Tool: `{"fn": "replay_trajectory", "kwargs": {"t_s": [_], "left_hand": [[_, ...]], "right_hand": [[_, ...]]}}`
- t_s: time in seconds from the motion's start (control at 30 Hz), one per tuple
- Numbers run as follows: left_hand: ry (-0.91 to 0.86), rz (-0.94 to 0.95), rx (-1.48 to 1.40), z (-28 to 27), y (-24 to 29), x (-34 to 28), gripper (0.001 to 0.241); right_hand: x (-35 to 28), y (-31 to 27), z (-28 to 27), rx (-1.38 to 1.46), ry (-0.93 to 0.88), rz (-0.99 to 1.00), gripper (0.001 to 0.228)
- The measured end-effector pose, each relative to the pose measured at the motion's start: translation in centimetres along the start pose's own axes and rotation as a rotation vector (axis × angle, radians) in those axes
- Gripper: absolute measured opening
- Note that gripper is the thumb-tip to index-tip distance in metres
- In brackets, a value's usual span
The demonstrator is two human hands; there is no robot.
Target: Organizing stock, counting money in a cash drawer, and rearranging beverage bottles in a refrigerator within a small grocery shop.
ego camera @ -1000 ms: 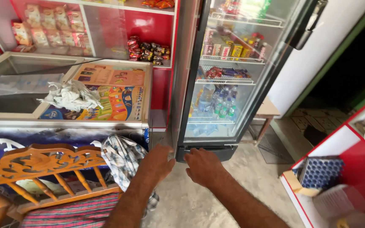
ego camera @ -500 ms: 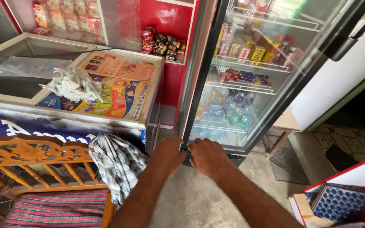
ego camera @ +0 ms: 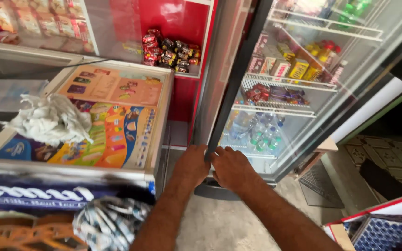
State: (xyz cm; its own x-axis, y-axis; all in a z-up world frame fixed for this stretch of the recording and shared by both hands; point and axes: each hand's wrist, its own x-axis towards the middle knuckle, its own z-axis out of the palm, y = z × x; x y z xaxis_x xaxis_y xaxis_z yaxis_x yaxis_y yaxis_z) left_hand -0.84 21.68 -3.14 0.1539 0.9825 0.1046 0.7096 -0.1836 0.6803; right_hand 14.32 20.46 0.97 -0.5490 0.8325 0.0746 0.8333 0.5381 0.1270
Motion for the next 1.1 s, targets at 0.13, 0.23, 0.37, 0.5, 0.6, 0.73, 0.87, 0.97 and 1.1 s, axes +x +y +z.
{"fn": "replay_trajectory", "kwargs": {"t_s": [0.13, 0.23, 0.37, 0.5, 0.6, 0.73, 0.87, 0.97, 1.1], "left_hand": [[-0.045, 0.017, 0.023, -1.2, -1.5, 7.5, 0.047], [0.097, 0.109, -0.039, 1.0, -4.3, 12.4, 0.046], [-0.057, -0.062, -0.04, -0.6, -2.7, 14.5, 0.046], [0.04, 0.023, -0.079, 0.8, -4.1, 17.4, 0.031], [0.035, 0.01, -0.08, 1.2, -4.2, 19.2, 0.032], [0.048, 0.007, -0.05, 2.6, -5.0, 21.8, 0.035], [0.01, -0.025, -0.051, 4.4, -5.8, 23.1, 0.042], [-0.062, -0.102, -0.1, 5.2, -5.8, 23.2, 0.047], [-0.117, -0.129, -0.112, 5.7, -5.7, 23.1, 0.04]], "right_hand": [[6.1, 2.8, 0.0, -0.002, 0.034, 0.03, 0.035], [9.0, 4.9, 1.6, -0.019, 0.108, -0.023, 0.02], [13.1, 8.0, 4.1, -0.006, 0.122, -0.102, 0.014], [16.8, 9.4, 4.7, -0.15, 0.094, -0.121, 0.022], [18.3, 10.9, 5.6, -0.265, 0.049, -0.116, 0.026], [20.5, 12.5, 6.8, -0.451, 0.042, -0.156, 0.033], [21.5, 12.6, 6.9, -0.577, -0.033, -0.148, 0.03], [21.5, 12.1, 6.7, -0.607, -0.265, -0.099, 0.026], [21.7, 12.0, 7.0, -0.725, -0.311, -0.106, 0.022]]}}
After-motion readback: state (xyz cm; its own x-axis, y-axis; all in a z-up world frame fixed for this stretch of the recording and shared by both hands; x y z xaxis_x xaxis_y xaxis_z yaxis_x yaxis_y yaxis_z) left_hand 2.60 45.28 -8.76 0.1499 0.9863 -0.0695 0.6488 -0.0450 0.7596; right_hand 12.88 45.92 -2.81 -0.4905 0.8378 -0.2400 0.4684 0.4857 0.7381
